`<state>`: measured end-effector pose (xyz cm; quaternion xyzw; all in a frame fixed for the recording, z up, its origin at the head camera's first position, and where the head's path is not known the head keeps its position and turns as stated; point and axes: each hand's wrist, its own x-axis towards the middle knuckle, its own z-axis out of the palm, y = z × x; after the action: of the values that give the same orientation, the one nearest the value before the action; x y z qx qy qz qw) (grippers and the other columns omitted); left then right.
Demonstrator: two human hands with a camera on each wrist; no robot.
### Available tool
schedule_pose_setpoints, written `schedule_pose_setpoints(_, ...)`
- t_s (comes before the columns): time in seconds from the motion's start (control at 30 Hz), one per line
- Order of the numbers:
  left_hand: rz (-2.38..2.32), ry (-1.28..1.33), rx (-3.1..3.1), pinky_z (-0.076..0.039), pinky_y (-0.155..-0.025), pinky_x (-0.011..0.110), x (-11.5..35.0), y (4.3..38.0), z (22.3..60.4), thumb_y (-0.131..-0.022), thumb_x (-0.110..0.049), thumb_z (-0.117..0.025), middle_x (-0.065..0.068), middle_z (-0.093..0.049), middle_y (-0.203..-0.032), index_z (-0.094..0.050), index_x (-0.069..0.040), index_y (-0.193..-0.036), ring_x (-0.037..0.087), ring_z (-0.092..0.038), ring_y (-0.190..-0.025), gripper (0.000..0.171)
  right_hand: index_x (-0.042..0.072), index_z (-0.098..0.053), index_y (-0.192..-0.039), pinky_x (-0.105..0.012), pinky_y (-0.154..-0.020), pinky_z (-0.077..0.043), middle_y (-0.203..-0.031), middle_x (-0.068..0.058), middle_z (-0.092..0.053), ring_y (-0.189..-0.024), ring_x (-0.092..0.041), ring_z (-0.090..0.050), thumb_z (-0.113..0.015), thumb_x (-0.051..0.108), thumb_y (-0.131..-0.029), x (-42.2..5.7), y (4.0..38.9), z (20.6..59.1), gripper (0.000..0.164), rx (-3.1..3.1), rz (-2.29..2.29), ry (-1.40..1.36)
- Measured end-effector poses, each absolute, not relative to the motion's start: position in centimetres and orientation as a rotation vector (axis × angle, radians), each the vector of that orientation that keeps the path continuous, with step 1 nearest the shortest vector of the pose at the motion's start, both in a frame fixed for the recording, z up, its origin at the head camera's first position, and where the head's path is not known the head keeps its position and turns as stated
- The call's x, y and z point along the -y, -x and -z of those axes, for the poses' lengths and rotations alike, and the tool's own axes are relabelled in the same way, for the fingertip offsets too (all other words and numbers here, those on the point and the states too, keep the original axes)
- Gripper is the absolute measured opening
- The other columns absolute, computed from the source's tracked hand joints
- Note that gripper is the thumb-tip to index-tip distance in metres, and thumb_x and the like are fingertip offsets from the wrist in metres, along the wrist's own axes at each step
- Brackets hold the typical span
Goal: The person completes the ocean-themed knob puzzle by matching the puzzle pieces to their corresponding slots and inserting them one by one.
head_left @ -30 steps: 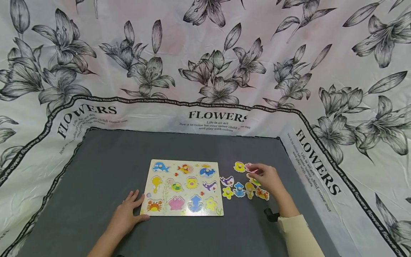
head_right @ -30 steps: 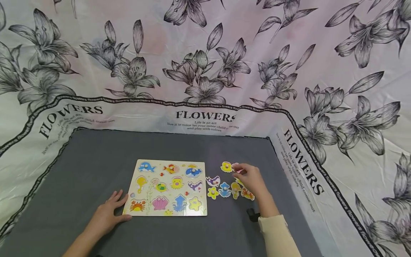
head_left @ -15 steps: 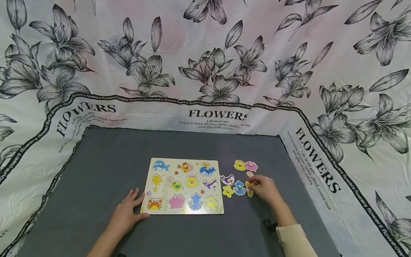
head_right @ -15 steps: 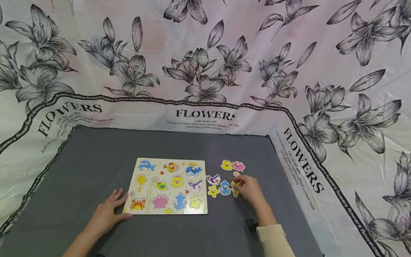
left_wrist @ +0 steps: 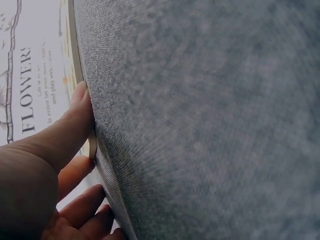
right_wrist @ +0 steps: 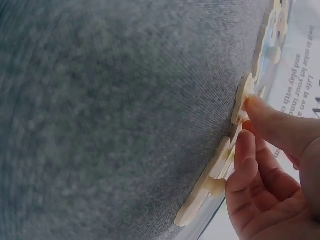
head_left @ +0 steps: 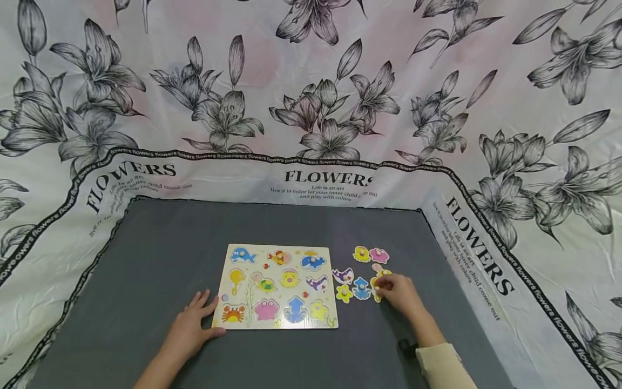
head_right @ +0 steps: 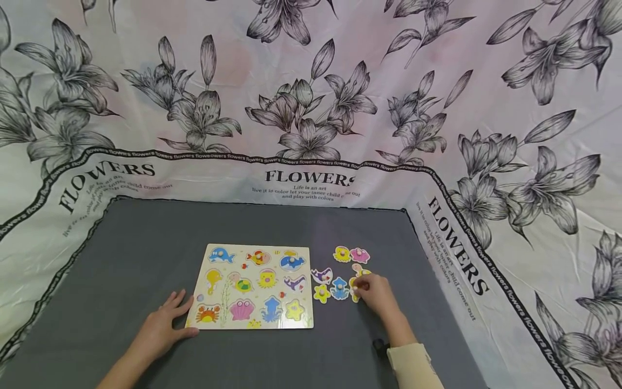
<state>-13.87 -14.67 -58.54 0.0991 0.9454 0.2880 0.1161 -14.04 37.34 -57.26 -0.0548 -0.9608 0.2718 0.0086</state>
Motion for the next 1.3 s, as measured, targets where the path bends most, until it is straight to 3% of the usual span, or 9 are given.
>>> schedule_pose_setpoints(0.5,-0.85,-0.282,-2.768,-0.031,-0.109,0.073,14.5,13.9,58.8,-0.072,-0.041,-0.088,0.025,-0.033,-0.159,-0.053,-0.004,-0.146,0.049,-0.025,-0.148,0.09,0.007,-0.079,-0.094,-0.026,-0.057,-0.051,-0.087,-0.005,-0.075,-0.068,-0.012,-0.063,-0.079,0.01,-0.088,-37.0,14.2,55.4,0.007,2.959,-0.902,0.167)
schedule_pose_setpoints(0.7,-0.859,-0.266,-2.763,-0.03,-0.11,0.073,14.6,13.9,59.0,-0.072,-0.041,-0.088,0.025,-0.033,-0.159,-0.053,-0.004,-0.146,0.049,-0.024,-0.149,0.09,0.011,-0.081,-0.096,-0.028,-0.063,-0.055,-0.092,-0.003,-0.076,-0.076,-0.014,-0.066,-0.079,0.015,-0.088,-35.6,14.7,53.6,0.009,2.946,-0.872,0.076)
schedule_pose_setpoints(1.1,-0.846,-0.258,-2.773,-0.032,-0.109,0.072,14.6,13.9,58.8,-0.071,-0.041,-0.089,0.024,-0.032,-0.16,-0.053,-0.004,-0.146,0.049,-0.025,-0.148,0.091,0.013,-0.082,-0.092,-0.031,-0.066,-0.056,-0.084,0.003,-0.073,-0.075,-0.012,-0.065,-0.083,0.013,-0.084,-31.7,16.6,51.1,0.008,2.883,-0.783,-0.188)
schedule_pose_setpoints(1.3,-0.848,-0.253,-2.774,-0.031,-0.109,0.073,14.6,13.8,58.8,-0.071,-0.041,-0.089,0.024,-0.033,-0.16,-0.053,-0.004,-0.146,0.05,-0.026,-0.148,0.091,0.014,-0.082,-0.095,-0.026,-0.066,-0.056,-0.09,0.003,-0.074,-0.076,-0.009,-0.066,-0.081,0.014,-0.087,-29.8,17.3,50.5,0.009,2.886,-0.815,-0.273)
